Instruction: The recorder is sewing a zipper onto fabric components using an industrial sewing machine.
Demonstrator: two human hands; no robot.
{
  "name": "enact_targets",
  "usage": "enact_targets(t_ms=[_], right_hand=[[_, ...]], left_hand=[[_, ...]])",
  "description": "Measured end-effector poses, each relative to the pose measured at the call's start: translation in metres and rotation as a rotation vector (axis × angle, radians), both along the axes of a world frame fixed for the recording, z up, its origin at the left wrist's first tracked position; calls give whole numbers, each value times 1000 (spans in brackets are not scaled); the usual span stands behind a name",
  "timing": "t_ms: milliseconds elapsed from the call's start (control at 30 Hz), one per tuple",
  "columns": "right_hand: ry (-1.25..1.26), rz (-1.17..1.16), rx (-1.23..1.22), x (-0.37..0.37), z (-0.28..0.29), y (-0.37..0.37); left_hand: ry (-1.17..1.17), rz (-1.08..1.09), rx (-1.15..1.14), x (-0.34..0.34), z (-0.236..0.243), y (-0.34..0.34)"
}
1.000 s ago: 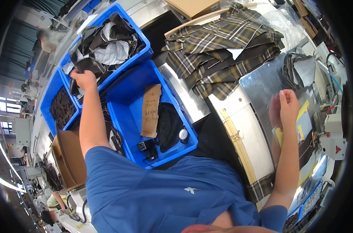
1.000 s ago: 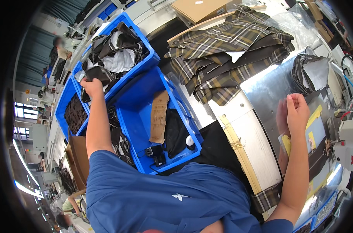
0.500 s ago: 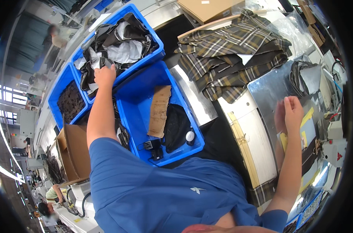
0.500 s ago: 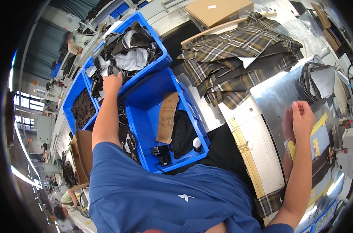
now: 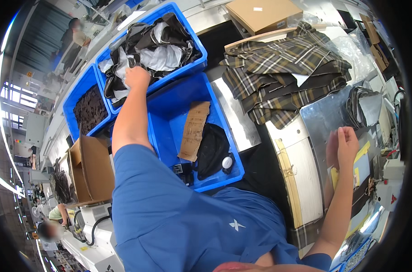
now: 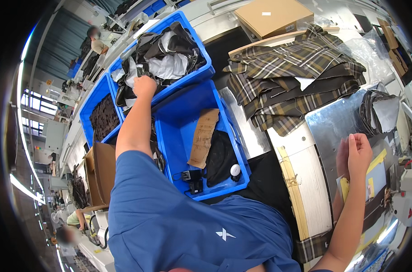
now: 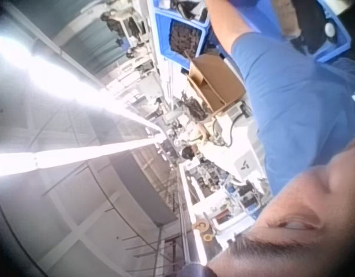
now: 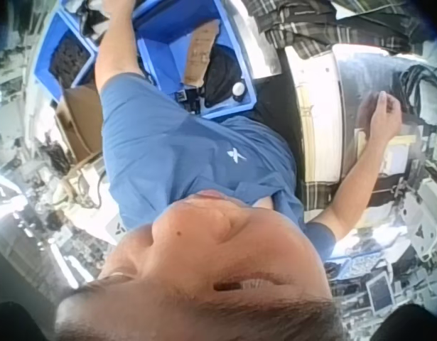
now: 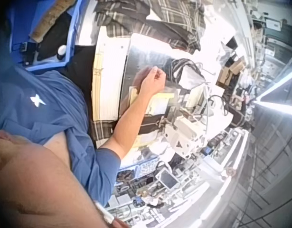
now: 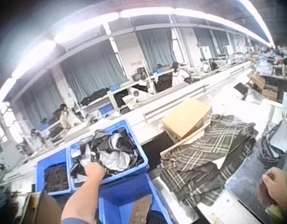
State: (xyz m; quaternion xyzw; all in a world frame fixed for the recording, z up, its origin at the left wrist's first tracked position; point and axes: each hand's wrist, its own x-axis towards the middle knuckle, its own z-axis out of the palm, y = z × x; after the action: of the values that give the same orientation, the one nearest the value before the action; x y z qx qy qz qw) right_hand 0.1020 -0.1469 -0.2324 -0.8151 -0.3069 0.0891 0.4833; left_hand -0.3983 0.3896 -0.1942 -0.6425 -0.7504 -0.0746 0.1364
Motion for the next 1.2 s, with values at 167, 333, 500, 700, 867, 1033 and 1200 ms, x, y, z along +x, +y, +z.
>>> enact_targets(t_ms=[167,333,500,700,867,1033,1200], right_hand=[[-31,-17,46,5,-2,-3],[-352,211,-61,-91,76,33],[-711,638,-25,-189,106,66],[-534,553,-36,-180,79,45],[40,408,-15,-165,97,22],[318,356,39,-152,89,2],[630,326,186,-142,77,11]], left_hand=[[-208,-407,317,32,52,-55],[-927,-812,-267,105,68,-164],[-1586,-887,-1134,168,25,-291],[-1380,-800,-1261,158,41,-283],[-577,-554,-161,85,-9,-121],[-221,-56,-5,-8,-33,-29],[241,-328,68,-68,-64,27]])
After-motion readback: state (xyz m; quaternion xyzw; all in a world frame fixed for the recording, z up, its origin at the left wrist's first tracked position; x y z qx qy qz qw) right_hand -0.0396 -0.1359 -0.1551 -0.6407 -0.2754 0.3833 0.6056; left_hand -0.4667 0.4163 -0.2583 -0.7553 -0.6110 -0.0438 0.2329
